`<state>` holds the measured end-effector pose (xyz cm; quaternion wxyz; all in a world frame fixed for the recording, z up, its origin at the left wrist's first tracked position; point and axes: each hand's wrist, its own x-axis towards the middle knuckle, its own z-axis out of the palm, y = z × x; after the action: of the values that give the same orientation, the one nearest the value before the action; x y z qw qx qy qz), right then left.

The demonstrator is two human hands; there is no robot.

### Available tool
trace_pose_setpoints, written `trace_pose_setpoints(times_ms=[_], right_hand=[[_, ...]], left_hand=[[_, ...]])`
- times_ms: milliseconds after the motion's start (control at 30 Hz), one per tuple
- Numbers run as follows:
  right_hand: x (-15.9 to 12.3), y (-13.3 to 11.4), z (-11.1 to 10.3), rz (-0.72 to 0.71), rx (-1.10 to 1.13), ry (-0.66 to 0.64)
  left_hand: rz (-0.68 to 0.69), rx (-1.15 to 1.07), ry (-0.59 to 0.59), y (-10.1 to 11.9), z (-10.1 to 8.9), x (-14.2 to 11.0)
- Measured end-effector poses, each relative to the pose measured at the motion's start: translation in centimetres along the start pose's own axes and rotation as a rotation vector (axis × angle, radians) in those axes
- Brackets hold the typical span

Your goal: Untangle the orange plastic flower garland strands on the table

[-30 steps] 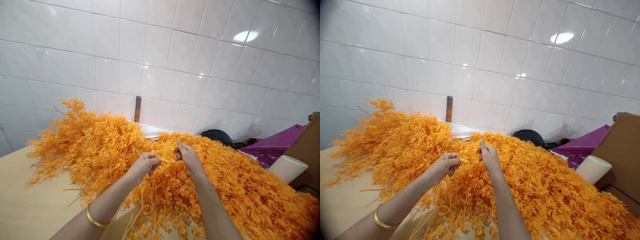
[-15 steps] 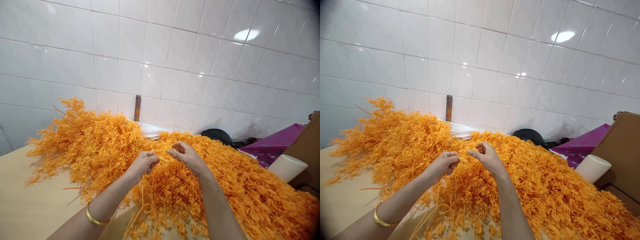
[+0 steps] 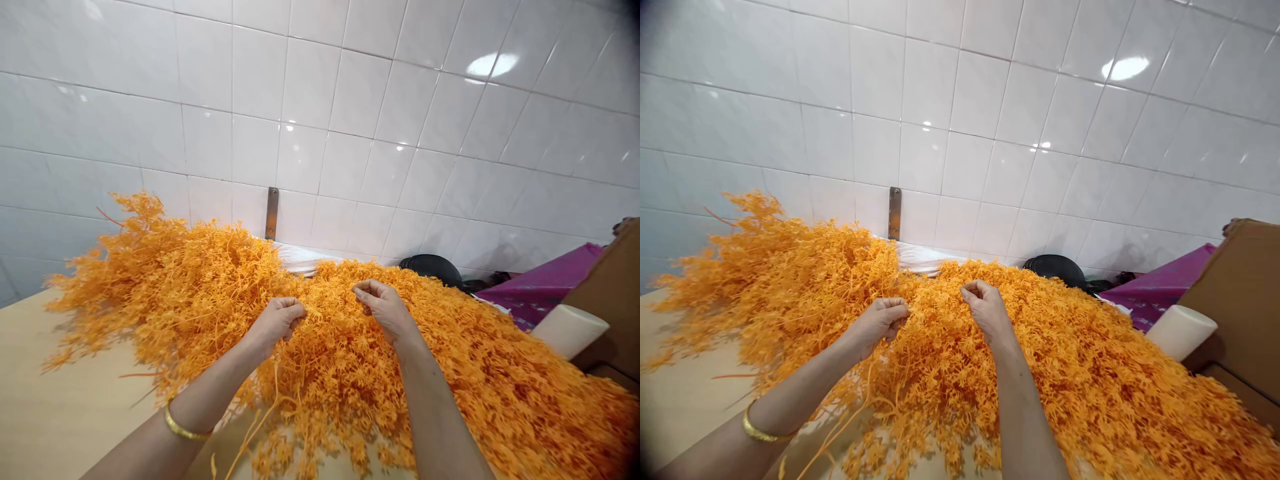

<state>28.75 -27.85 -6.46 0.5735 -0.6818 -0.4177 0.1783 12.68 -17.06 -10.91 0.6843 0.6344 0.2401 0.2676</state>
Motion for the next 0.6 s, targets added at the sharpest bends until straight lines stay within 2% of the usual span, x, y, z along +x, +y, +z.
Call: trace_pose_setpoints(times_ms=[133, 267, 400, 500, 600], right_hand=[[0.2, 0.1, 0.1, -0.101, -0.169, -0.002], [-0.2, -0.1, 0.5, -0.163, -0.178, -0.123], [-0.4, 0.1, 1.9, -0.223, -0.214, -0.151], [-0.2, 0.5, 2.8, -0.269, -0.124, -0.098], [0.2, 0.7, 1.8, -0.237, 0.068, 0.126]], left_hand=[[-0.012, 0.01, 0.005, 0.3, 0.4, -0.2], [0.002, 0.013, -0.009, 0.5, 0.7, -0.5], [0.018, 0.02, -0.023, 0.7, 0.9, -0.7], [0.034, 0.026, -0.046, 0.9, 1.0, -0.7], [0.061, 0.05, -0.073, 1.0, 1.0, -0.7]])
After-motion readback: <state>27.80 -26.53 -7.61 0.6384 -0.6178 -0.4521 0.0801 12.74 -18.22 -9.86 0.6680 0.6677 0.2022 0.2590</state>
